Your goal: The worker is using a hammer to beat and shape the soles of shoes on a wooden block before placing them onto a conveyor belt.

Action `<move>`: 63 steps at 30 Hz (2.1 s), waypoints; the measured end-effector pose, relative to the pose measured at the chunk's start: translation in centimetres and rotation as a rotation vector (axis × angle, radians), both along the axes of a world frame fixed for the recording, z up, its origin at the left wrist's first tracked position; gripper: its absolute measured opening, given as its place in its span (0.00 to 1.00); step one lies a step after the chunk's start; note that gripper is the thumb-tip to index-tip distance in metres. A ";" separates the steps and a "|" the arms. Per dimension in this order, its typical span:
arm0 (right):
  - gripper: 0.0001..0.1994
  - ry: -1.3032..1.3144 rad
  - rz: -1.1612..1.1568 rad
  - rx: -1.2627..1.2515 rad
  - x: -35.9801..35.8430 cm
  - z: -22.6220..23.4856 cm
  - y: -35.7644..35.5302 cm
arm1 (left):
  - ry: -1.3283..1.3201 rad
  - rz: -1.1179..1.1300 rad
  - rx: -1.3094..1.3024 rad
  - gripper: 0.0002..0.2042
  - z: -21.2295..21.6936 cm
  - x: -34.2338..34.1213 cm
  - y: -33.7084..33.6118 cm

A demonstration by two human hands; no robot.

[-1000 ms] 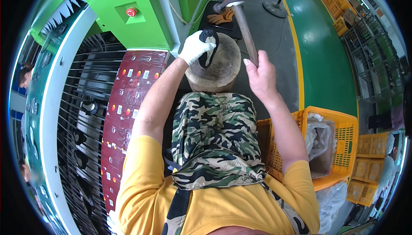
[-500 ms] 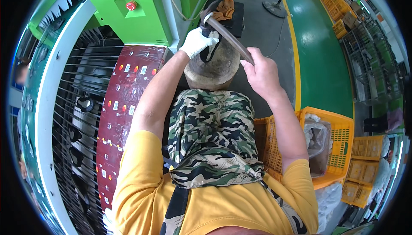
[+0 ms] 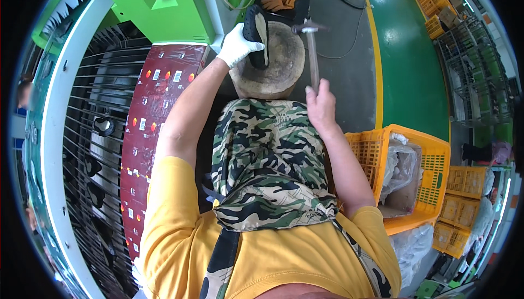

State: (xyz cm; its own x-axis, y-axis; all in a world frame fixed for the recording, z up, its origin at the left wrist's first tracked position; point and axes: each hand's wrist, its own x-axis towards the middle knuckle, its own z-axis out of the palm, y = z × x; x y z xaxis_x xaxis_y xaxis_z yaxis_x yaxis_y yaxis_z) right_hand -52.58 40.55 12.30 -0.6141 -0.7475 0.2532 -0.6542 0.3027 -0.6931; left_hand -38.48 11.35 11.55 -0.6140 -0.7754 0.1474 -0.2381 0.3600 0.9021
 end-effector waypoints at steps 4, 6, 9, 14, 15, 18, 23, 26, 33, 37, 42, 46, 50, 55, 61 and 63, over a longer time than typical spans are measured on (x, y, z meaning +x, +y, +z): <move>0.13 0.021 0.100 0.477 -1.0 -4.7 2.5 | 0.305 -0.203 0.599 0.29 -0.4 3.2 5.4; 0.12 -0.036 0.138 0.279 -0.8 -4.9 3.1 | 0.355 -0.257 1.005 0.25 -3.6 5.4 8.5; 0.12 -0.496 0.088 0.289 -0.2 -3.2 2.2 | 0.442 -0.163 1.512 0.19 -6.0 7.5 14.3; 0.08 -1.047 0.076 0.103 -4.0 3.3 -1.2 | 0.388 0.023 1.498 0.18 -7.9 7.1 17.6; 0.08 -0.997 0.104 0.023 -4.8 5.9 -1.7 | 0.415 0.028 1.528 0.17 -8.5 7.0 17.4; 0.10 -0.581 0.137 -0.322 -5.8 14.0 -3.3 | 0.435 0.064 1.505 0.16 -8.7 6.9 17.4; 0.10 -0.265 0.078 -0.743 -3.8 12.5 -4.3 | 0.341 0.041 1.441 0.15 -6.4 7.2 16.7; 0.05 0.303 0.254 0.107 -2.6 -1.1 0.4 | 0.292 0.014 1.441 0.15 -6.2 6.0 15.9; 0.09 -0.478 0.183 -0.353 -4.9 17.3 -3.0 | 0.456 0.055 1.519 0.12 -8.9 7.2 15.5; 0.10 -0.374 0.088 -0.672 -3.6 13.2 -4.1 | 0.362 0.067 1.504 0.12 -7.5 7.3 15.7; 0.10 -0.263 0.331 0.334 -1.2 4.1 -0.5 | 0.383 -0.003 1.524 0.12 -8.7 7.2 15.3; 0.09 -0.361 0.240 -0.206 -3.8 17.0 -1.5 | 0.330 0.053 1.480 0.12 -7.2 7.6 15.8; 0.08 -0.337 0.198 -0.744 -3.8 17.8 -2.7 | 0.339 0.100 1.468 0.13 -6.3 7.2 16.2; 0.11 0.025 0.426 0.547 -0.6 0.7 2.1 | 0.347 0.050 1.452 0.13 -6.2 6.7 16.2; 0.07 -0.441 0.197 -0.313 -2.7 17.0 0.9 | 0.358 0.067 1.460 0.13 -7.2 7.5 16.3; 0.09 -0.406 0.232 -0.450 -2.8 17.8 0.3 | 0.352 0.085 1.446 0.13 -5.9 7.3 16.5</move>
State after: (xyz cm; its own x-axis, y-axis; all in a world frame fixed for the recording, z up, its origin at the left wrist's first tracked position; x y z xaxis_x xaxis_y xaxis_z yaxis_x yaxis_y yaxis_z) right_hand -55.35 40.85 30.14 -0.5625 -0.7472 0.3540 -0.3269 -0.1922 -0.9253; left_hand -31.15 27.81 5.62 -0.6576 -0.4069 -0.6340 0.0885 -0.8775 0.4713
